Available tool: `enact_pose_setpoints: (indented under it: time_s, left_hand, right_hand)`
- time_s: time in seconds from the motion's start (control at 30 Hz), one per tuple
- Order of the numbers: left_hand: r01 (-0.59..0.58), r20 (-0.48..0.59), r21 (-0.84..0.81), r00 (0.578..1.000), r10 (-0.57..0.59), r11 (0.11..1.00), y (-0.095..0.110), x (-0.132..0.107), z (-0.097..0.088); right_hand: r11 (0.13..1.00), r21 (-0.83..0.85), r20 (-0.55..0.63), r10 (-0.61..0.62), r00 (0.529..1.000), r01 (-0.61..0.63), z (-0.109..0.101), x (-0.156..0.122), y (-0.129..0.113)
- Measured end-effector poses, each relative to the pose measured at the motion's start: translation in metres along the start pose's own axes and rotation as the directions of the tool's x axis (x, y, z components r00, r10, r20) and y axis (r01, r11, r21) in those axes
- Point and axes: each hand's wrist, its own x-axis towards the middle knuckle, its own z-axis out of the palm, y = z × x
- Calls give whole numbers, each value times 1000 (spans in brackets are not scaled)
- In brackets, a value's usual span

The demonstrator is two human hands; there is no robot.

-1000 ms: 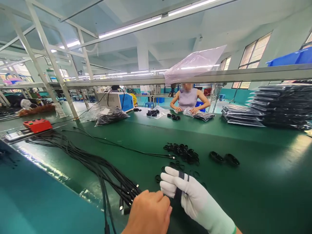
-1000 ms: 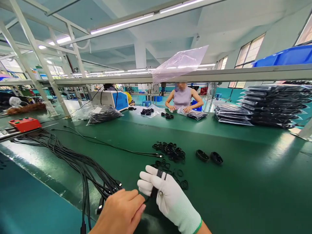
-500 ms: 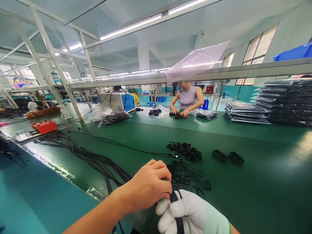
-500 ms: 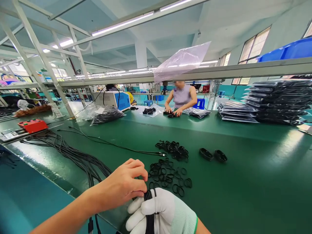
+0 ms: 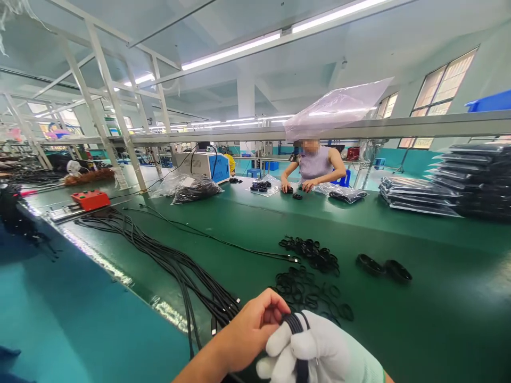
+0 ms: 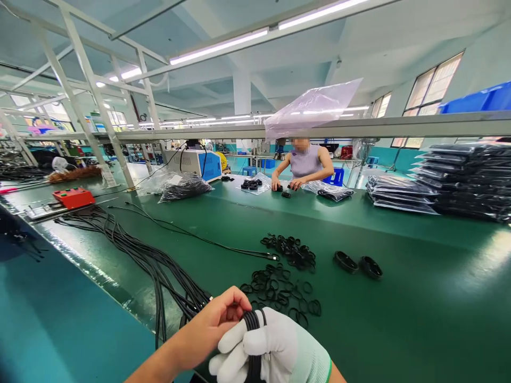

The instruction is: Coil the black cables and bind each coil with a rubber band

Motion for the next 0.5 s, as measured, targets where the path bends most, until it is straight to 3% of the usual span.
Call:
enact_pose_setpoints:
  time_s: [0.07, 0.17, 0.33, 0.43, 0.5]
  left_hand:
    - [-23, -70, 13, 997, 23, 1000, -2, -2, 6]
    - [-169, -186, 152, 963, 196, 974, -10, -4, 13]
    - [-427, -249, 430, 791, 559, 796, -28, -10, 26]
    - [-440, -246, 562, 719, 649, 700, -31, -16, 34]
    - [-402, -231, 620, 727, 647, 673, -29, -19, 38]
  right_hand:
    - [995, -103, -14, -2, 1000, 1, -2, -2, -1]
    - [949, -312, 17, 42, 999, -35, 0, -4, -12]
    - [887, -447, 37, 143, 989, -111, 1, -13, -34]
    - [860, -492, 40, 175, 984, -133, 3, -20, -39]
    - [841, -524, 61, 193, 979, -134, 6, -23, -41]
